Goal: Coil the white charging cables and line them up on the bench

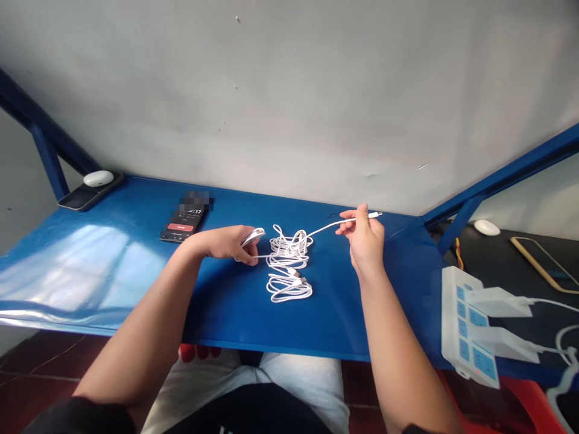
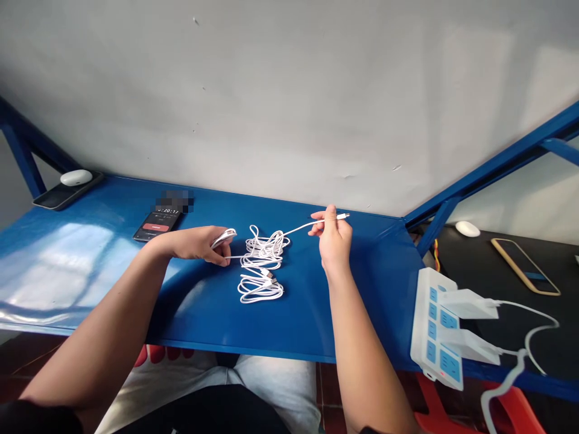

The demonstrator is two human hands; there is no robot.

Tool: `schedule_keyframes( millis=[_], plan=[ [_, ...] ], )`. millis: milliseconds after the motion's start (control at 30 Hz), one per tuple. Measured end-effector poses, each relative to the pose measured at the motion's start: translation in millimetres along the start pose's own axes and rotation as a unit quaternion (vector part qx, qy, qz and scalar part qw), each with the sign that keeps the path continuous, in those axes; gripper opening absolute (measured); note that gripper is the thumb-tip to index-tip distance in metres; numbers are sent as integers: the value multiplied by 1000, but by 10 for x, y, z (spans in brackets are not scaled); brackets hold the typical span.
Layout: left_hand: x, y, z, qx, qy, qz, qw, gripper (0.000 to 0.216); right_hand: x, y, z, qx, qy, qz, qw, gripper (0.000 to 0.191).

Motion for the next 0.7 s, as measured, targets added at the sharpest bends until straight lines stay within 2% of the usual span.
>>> schedule_keyframes(
  millis=[67, 200, 400, 533, 633, 700],
  plan=[
    [-50, 2, 77, 29, -34, 30, 999, 25, -10, -11, -2, -3, 9, 11, 1000, 60],
    [-42, 41, 158, 67, -192, 56, 978, 29, -27, -22, 1, -8, 58, 19, 998, 57],
    [82, 168, 314, 140, -336, 73, 929, 38, 176, -118, -8, 13, 91, -45, 995, 50],
    [230, 247, 381, 147, -364, 76, 917, 40, 445, -278, 61, 10, 18, -102, 995, 45],
    [302, 269, 421, 147, -340, 93, 924, 40, 631, -406, 152, 7, -57, -137, 989, 43],
    [340, 266, 476, 162, -316, 95, 930, 41, 729, -473, 237, 32, -67, -162, 984, 42]
  ],
)
Point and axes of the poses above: each hand's wrist, its own y-axis towards the middle knuckle, its own x-axis out of the palm, z = x × y, the point moved 10 cm from there along y, towards the middle knuckle, and after that the axes turned 2 degrees about -z, right-handed, at the moved point
